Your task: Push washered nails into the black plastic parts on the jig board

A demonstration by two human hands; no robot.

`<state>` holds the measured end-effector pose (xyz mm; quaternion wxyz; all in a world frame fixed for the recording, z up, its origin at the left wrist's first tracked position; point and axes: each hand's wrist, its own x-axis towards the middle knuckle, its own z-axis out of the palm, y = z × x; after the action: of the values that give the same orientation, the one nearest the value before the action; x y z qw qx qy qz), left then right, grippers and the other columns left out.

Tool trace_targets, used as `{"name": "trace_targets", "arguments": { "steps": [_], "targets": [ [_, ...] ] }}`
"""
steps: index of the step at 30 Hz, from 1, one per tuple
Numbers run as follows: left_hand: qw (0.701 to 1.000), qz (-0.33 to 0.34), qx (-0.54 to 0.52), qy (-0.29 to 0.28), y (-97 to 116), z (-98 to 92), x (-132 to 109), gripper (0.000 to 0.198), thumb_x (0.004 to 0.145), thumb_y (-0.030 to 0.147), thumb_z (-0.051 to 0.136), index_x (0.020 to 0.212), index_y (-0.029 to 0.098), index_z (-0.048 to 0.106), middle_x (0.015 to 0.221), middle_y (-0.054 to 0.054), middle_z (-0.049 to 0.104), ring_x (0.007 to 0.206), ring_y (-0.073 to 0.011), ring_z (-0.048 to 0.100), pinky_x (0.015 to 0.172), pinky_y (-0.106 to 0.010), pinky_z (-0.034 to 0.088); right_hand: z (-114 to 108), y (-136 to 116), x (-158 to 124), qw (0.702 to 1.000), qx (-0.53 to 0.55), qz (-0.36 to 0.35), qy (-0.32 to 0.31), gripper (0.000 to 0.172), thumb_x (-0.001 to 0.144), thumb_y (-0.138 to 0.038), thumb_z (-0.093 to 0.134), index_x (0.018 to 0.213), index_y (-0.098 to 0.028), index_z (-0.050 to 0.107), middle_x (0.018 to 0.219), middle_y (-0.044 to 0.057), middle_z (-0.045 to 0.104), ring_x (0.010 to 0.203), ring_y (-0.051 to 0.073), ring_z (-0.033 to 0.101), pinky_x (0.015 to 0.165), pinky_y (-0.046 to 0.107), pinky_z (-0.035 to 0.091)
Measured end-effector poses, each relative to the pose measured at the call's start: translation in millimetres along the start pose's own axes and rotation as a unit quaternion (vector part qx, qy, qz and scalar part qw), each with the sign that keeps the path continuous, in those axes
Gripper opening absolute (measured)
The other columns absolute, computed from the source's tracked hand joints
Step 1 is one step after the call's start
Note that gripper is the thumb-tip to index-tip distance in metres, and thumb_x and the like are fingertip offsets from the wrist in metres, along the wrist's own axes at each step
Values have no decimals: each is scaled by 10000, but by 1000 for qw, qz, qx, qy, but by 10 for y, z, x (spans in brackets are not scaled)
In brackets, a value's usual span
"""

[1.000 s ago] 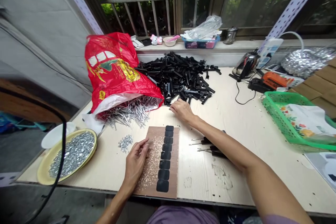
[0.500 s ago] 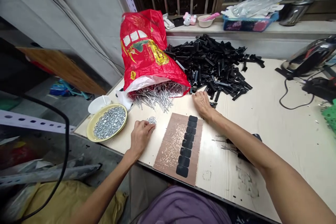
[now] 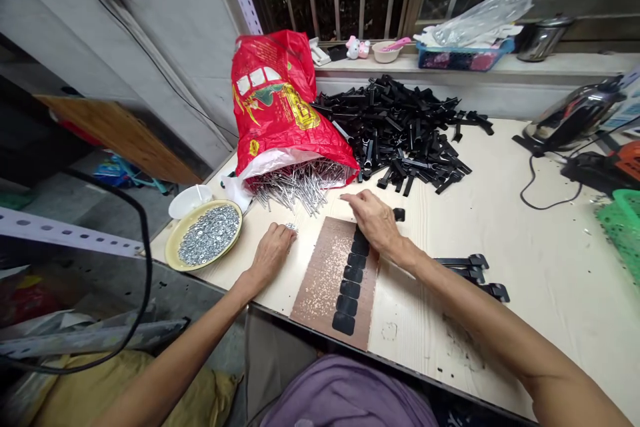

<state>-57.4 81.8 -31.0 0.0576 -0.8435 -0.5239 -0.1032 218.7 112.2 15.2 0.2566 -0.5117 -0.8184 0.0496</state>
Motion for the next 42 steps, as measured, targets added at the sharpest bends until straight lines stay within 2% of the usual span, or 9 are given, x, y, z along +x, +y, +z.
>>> {"name": "trace_targets", "arguments": {
  "steps": [7, 14, 19, 24, 27, 30, 34, 37, 42],
  "targets": [
    [998, -49, 0, 27, 67, -64, 20, 152, 901, 203, 459, 920, 192, 610, 876, -86, 553, 855, -231, 454, 687, -331, 380, 119, -396, -107, 993, 117, -22, 0, 292, 966, -241, 367, 1172, -186, 567, 967, 72, 574, 834, 163, 572, 735, 295, 494],
    [996, -15, 24, -83, 56, -109, 161, 173, 897, 173, 437, 911, 174, 610, 915, -98, 560, 912, -249, 447, 690, -338, 382, 238, -491, -184, 990, 134, -32, -12, 273, 959, -246, 399, 1166, -204, 572, 932, 57, 586, 828, 160, 587, 722, 295, 501],
    [987, -102, -64, -107, 20, -123, 211, 157, 880, 189, 458, 935, 159, 602, 956, -97, 585, 957, -248, 478, 712, -330, 400, 374, -540, -155, 980, 195, -22, 13, 209, 935, -214, 440, 1084, -175, 581, 957, 63, 597, 853, 164, 590, 776, 321, 502],
    [980, -129, -127, -86, -34, -130, 206, 135, 856, 212, 492, 847, 154, 614, 900, -102, 597, 925, -254, 498, 732, -341, 398, 405, -611, -140, 978, 205, -22, 11, 209, 931, -218, 452, 1085, -183, 590, 944, 58, 586, 834, 162, 581, 759, 316, 500],
    [969, -148, -197, -15, -34, -138, 168, 139, 852, 216, 495, 803, 159, 613, 851, -89, 604, 892, -240, 510, 747, -339, 392, 400, -671, -136, 979, 204, -21, 6, 213, 933, -216, 450, 1082, -180, 597, 937, 61, 587, 841, 168, 580, 765, 322, 492],
    [899, -217, -375, 62, 30, -164, 124, 158, 851, 278, 511, 797, 163, 604, 786, -52, 616, 768, -187, 538, 695, -301, 404, 401, -758, -117, 976, 215, -27, -6, 227, 932, -218, 457, 1102, -193, 605, 920, 59, 588, 832, 168, 580, 765, 318, 489],
    [716, -287, -629, 95, 175, -232, 96, 236, 806, 376, 589, 831, 142, 605, 752, -27, 622, 645, -124, 538, 601, -243, 417, 402, -884, -63, 974, 226, -34, -4, 252, 936, -226, 452, 1125, -213, 618, 897, 58, 561, 795, 160, 564, 735, 302, 487],
    [608, -306, -724, 115, 250, -291, 97, 267, 727, 362, 688, 812, 121, 613, 723, -20, 619, 613, -96, 535, 597, -226, 431, 385, -947, -29, 974, 222, -36, 2, 259, 937, -225, 449, 1129, -220, 622, 890, 57, 544, 785, 158, 554, 720, 296, 485],
    [502, -322, -793, 123, 285, -364, 92, 294, 630, 311, 779, 777, 107, 627, 700, -12, 620, 592, -74, 546, 627, -222, 461, 325, -992, -23, 980, 197, -26, -5, 260, 940, -223, 441, 1124, -214, 625, 883, 53, 537, 779, 152, 555, 710, 279, 480]
  ]
}}
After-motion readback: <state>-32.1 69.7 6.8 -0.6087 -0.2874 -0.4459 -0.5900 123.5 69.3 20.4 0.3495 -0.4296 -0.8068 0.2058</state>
